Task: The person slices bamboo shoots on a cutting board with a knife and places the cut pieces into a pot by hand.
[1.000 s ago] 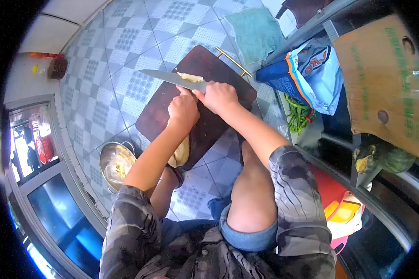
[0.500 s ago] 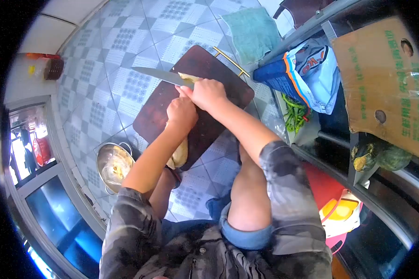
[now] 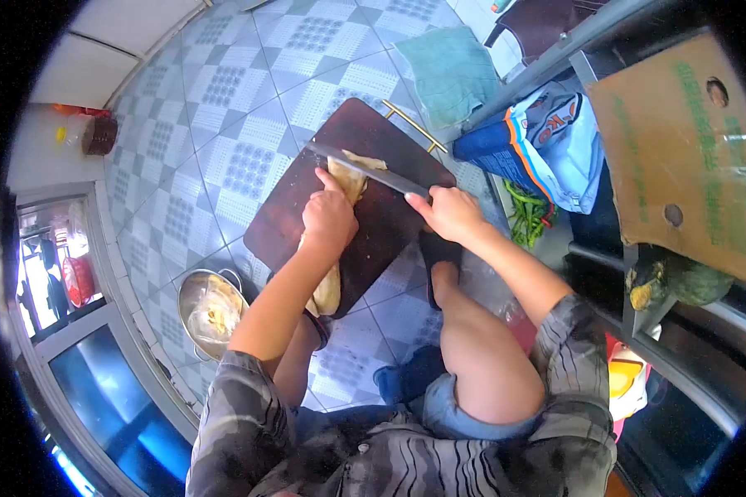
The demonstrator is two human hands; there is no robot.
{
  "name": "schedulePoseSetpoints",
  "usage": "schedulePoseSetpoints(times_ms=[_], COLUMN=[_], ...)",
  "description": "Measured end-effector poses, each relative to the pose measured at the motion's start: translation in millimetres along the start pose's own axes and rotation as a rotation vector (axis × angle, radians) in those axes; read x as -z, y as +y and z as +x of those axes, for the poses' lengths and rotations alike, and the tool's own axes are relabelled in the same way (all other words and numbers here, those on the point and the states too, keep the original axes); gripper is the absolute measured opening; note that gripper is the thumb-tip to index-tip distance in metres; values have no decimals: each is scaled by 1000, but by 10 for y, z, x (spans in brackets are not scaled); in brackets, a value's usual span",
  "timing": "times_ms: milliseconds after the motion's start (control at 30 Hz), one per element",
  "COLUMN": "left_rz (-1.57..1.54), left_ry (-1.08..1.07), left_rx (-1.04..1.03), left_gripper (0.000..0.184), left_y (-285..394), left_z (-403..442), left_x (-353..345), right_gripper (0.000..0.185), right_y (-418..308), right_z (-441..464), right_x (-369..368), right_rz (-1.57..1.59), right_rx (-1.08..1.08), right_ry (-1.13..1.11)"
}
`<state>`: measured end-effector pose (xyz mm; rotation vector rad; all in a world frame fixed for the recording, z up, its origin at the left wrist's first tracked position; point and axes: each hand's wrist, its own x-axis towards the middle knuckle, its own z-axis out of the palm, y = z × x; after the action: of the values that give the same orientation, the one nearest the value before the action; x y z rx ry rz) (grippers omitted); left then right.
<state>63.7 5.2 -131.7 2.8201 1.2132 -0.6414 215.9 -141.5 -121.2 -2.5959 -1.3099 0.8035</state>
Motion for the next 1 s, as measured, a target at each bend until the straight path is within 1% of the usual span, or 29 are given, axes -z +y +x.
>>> schedulePoseSetpoints(times_ms=[33, 100, 133, 200, 233, 267, 300, 333, 367, 433, 467, 500, 567, 600, 667, 800, 867, 1000], left_rz=[13, 77, 105, 176, 193, 257, 321, 345, 356, 277, 234, 239, 213, 213, 196, 178, 170, 73], left_ry=[-11, 13, 21, 54, 56, 45, 33, 95, 94, -46, -139, -140, 23, 27, -33, 13, 217, 149], left_rx=[20, 39, 85, 155, 152, 151, 152, 166, 160, 110, 100, 94, 109, 107, 80, 83, 10, 10], left_gripper=[75, 73, 67, 55, 55, 57, 60, 46, 46, 51, 46, 46, 35, 35, 29, 26, 22, 20], left_y=[16, 66, 96, 150, 162, 175, 188, 204, 195, 161, 152, 149, 151, 154, 142, 117, 72, 60], left_z=[-1, 28, 35, 46, 48, 49, 38, 18, 25, 52, 67, 48, -4, -9, -12, -43, -83, -113], left_x=[6, -135, -171, -179, -162, -148, -129, -129, -169, -202, -218, -228, -231, -215, -186, -234, -264, -182], right_gripper=[66, 72, 76, 76, 76, 76, 74, 72, 71, 67, 64, 64, 57, 57, 62, 62, 62, 60], right_y=[18, 17, 1, -68, -94, -84, -144, -250, -356, -472, -498, -499, -485, -470, -443, -440, -459, -606], right_z=[46, 123, 176, 198, 184, 190, 150, 77, 4, -76, -94, -99, -100, -105, -126, -117, -97, -19], right_x=[-5, 5, 37, 74, 50, -55, -85, -49, -1, -7, -31, -55, -105, -127, -182, -263, -274, -239], right_rz=[6, 541, 533, 564, 584, 571, 469, 404, 337, 220, 198, 204, 149, 149, 135, 122, 78, 51], right_rx=[4, -152, -241, -204, -177, -117, -41, -21, -3, 33, 47, 41, 31, 28, 57, 59, 44, 29], right_ry=[0, -163, -252, -251, -253, -226, -152, -137, -120, -108, -86, -86, -20, -16, 10, 34, 68, 58])
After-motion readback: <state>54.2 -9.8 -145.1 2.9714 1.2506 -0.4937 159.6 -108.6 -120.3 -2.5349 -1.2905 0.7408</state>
